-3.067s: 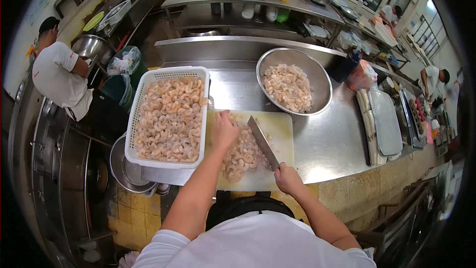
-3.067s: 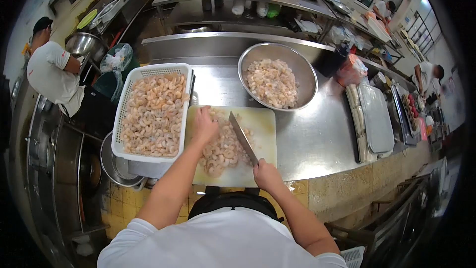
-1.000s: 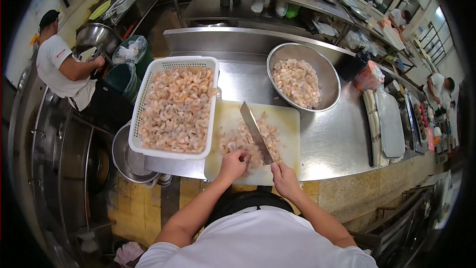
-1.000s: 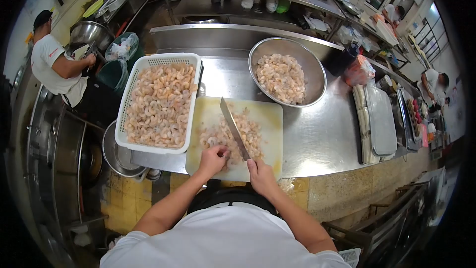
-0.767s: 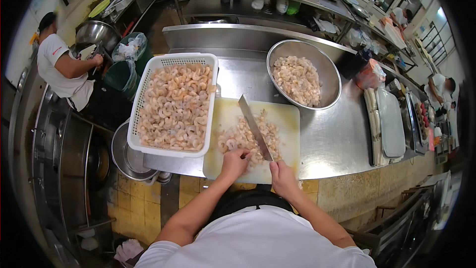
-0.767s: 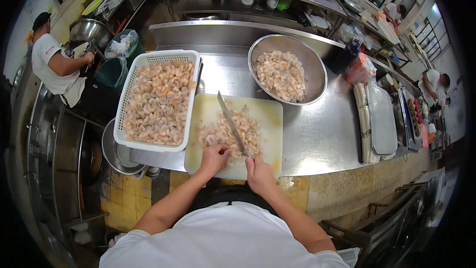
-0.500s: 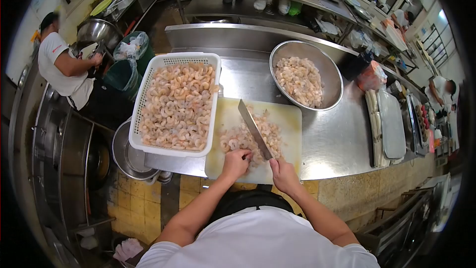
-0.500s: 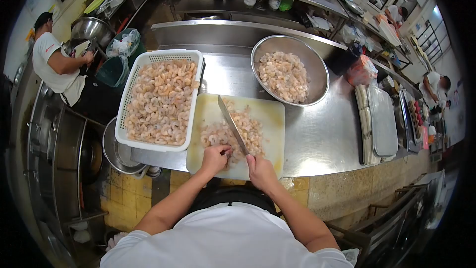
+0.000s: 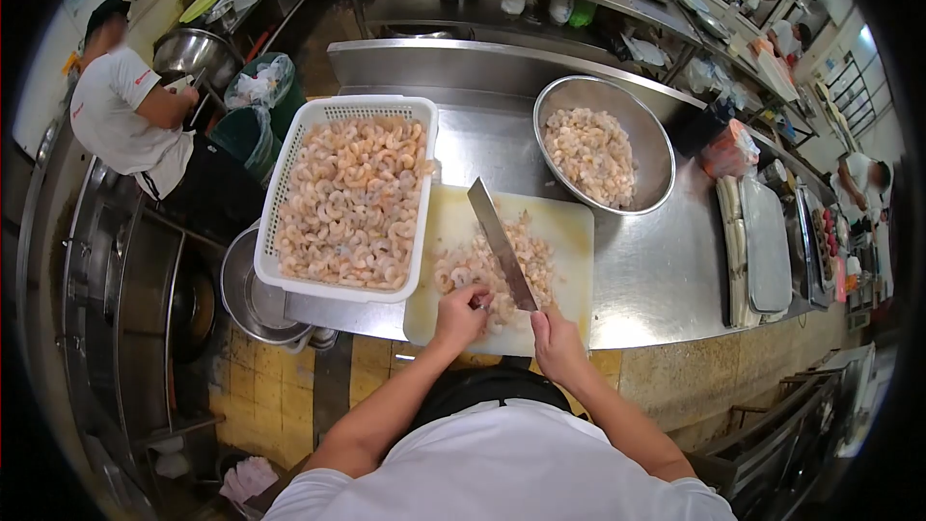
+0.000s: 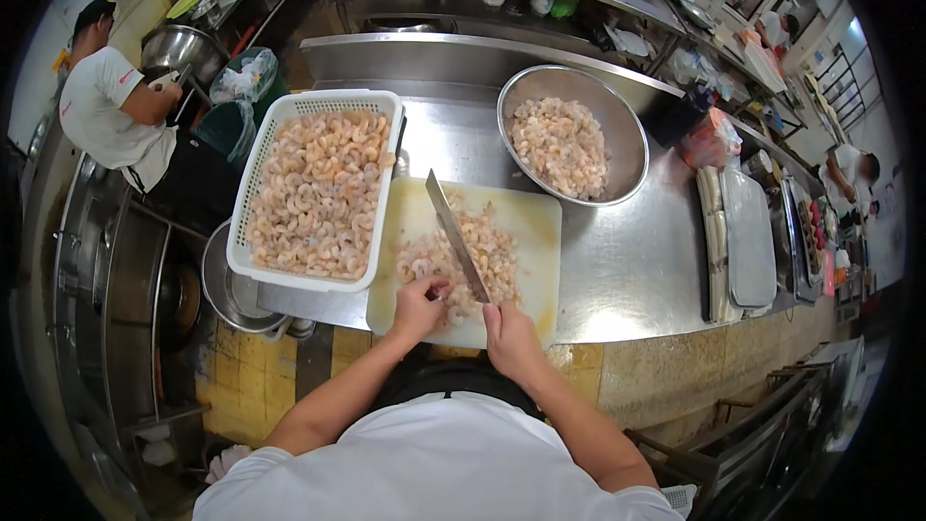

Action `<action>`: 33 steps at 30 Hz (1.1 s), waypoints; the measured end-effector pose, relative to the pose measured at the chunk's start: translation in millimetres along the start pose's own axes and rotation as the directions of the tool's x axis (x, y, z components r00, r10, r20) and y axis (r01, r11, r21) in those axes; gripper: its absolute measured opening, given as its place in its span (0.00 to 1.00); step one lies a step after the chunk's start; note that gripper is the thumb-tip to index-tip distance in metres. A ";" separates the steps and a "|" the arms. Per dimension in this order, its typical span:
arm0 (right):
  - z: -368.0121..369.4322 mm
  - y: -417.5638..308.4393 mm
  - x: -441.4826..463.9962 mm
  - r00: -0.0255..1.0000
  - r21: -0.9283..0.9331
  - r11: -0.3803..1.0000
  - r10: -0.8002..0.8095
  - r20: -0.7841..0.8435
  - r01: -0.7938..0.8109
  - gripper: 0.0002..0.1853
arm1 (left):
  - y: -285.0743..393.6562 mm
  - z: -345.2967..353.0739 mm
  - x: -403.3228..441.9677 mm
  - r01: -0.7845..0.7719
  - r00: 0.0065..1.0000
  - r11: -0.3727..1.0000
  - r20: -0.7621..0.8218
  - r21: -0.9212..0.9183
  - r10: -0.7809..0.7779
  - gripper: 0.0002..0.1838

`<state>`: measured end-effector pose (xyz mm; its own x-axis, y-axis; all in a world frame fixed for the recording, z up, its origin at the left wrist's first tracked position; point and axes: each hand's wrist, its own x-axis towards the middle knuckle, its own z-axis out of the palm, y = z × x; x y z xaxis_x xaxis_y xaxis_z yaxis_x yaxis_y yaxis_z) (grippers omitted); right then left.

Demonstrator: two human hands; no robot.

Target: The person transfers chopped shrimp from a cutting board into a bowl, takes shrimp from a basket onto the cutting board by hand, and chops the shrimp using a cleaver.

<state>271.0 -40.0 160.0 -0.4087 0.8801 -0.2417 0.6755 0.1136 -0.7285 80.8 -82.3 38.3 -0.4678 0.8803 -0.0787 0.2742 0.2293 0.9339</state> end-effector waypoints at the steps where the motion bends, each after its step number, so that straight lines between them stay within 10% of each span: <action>1: -1.9 -5.4 -3.5 1.000 0.022 1.000 0.011 0.006 -0.011 0.23 | 7.1 -7.5 -2.6 0.006 1.000 1.000 -0.017 -0.017 -0.006 0.09; 13: 11.7 15.3 3.4 1.000 -0.019 1.000 -0.007 -0.007 0.007 0.24 | -19.5 -19.1 -36.1 -0.489 0.871 0.820 0.116 0.297 0.477 0.14; 33: 18.0 29.3 5.6 1.000 -0.005 1.000 -0.001 -0.018 0.001 0.23 | -17.8 11.0 -6.2 -0.586 0.810 0.755 0.222 0.295 0.542 0.12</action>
<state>277.5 -40.0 125.7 -0.3982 0.8881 -0.2293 0.6781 0.1167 -0.7257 88.0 -87.2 18.3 -0.0436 0.9300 0.3650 0.7289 -0.2202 0.6482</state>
